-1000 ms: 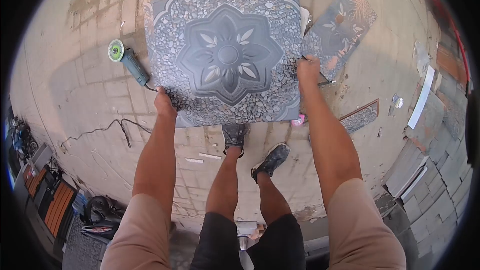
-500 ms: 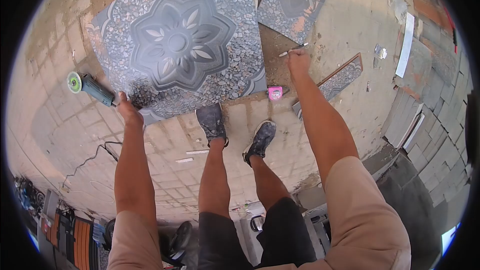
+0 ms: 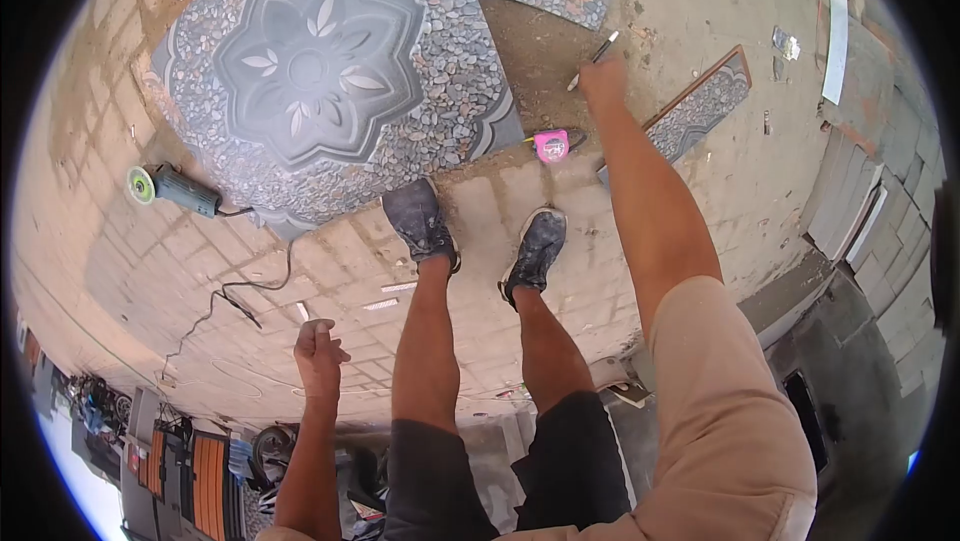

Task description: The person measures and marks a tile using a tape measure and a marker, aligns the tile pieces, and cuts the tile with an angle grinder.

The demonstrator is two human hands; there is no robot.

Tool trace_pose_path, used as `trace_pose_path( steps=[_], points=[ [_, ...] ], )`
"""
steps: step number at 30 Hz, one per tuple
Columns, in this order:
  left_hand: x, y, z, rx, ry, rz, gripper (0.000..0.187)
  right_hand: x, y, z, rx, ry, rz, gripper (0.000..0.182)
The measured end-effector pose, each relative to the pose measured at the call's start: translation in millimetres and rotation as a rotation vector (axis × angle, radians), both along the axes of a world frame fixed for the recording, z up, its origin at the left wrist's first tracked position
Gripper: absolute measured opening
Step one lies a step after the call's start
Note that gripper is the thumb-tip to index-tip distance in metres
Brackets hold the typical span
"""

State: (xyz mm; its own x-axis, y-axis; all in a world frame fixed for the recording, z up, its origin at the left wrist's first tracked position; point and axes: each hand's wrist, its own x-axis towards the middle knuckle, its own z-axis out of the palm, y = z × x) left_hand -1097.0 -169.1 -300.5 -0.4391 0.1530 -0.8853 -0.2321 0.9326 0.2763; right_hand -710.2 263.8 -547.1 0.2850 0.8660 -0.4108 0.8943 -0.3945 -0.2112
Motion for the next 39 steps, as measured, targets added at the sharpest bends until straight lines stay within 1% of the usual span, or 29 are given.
trace_pose_path(
  steps=[2,3,4,5,7,9,10,11,12,13,15,16,17,18,19,21,23,24,25,27,28,30,31,32,34,35,36,38,39],
  points=[
    [28,-4,50,0.044,-0.166,-0.132,0.045,8,-28,6,0.031,0.062,0.007,0.022],
    [77,-14,76,0.134,-0.15,-0.269,0.051,45,-44,22,0.059,0.133,0.021,0.023],
    [95,-7,98,0.103,-0.174,-0.345,0.056,48,-62,27,0.032,0.127,0.049,0.03],
    [117,6,116,0.128,-0.109,-0.408,0.047,49,-80,33,0.009,0.121,0.078,0.038],
    [120,38,142,0.256,-0.079,-0.789,0.033,31,-112,57,-0.123,0.175,0.262,0.045],
    [138,52,153,0.25,-0.123,-0.784,0.028,28,-136,70,-0.06,0.126,0.529,0.048],
    [148,54,157,0.205,-0.158,-0.766,0.023,34,-139,69,-0.042,0.115,0.515,0.048],
    [153,55,155,0.219,-0.158,-0.783,0.023,39,-143,66,-0.076,0.07,0.588,0.05],
    [158,54,153,0.2,-0.104,-0.827,0.018,45,-149,60,-0.117,0.028,0.66,0.052],
    [143,52,146,0.184,-0.048,-0.867,0.013,31,-149,48,-0.107,0.023,0.648,0.052],
    [147,47,146,0.174,-0.054,-0.867,0.009,37,-148,42,-0.209,-0.072,0.733,0.064],
    [148,45,147,0.159,-0.057,-0.849,0.009,42,-147,50,-0.207,-0.063,0.723,0.064],
    [150,45,148,0.149,-0.042,-0.857,0.009,48,-146,59,-0.212,-0.021,0.613,0.065],
    [152,51,149,0.062,-0.099,-0.88,0.012,46,-145,71,-0.217,0.033,0.514,0.066],
    [156,54,150,-0.031,-0.148,-0.885,0.017,45,-152,82,-0.212,0.073,0.535,0.066],
    [164,44,131,0.07,-0.16,-0.648,0.018,35,-175,116,-0.206,0.393,0.102,0.067],
    [195,63,116,0.244,-0.152,-0.37,0.036,34,-185,177,-0.435,0.691,0.039,0.069],
    [214,82,109,0.326,-0.155,-0.208,0.048,32,-199,207,-0.456,0.801,0.009,0.069],
    [227,101,107,0.299,-0.22,0.012,0.061,27,-212,237,-0.479,0.907,-0.025,0.07],
    [243,136,114,0.258,-0.305,0.325,0.069,18,-220,304,-0.656,1.006,-0.008,0.068],
    [252,144,120,0.262,-0.289,0.346,0.069,14,-220,330,-0.67,1.011,0.014,0.068],
    [265,148,126,0.278,-0.555,0.696,0.073,9,-226,371,-0.777,0.897,0.118,0.073],
    [267,140,129,0.279,-0.55,0.708,0.073,8,-240,378,-0.576,0.945,0.157,0.059],
    [268,133,130,0.265,-0.513,0.665,0.07,12,-247,380,-0.582,0.944,0.166,0.059],
    [259,128,142,0.256,-0.47,0.63,0.066,16,-244,382,-0.275,1.05,0.305,0.041],
    [252,127,153,0.24,-0.429,0.459,0.062,21,-236,382,-0.34,0.846,0.395,0.03],
    [245,126,162,0.221,-0.387,0.286,0.058,21,-230,373,-0.346,0.852,0.406,0.03],
    [232,118,167,0.233,-0.313,0.284,0.053,16,-228,346,-0.336,0.739,0.028,0.032],
    [221,113,164,0.255,-0.374,0.281,0.053,10,-227,347,-0.334,0.737,0.028,0.032]
  ],
)
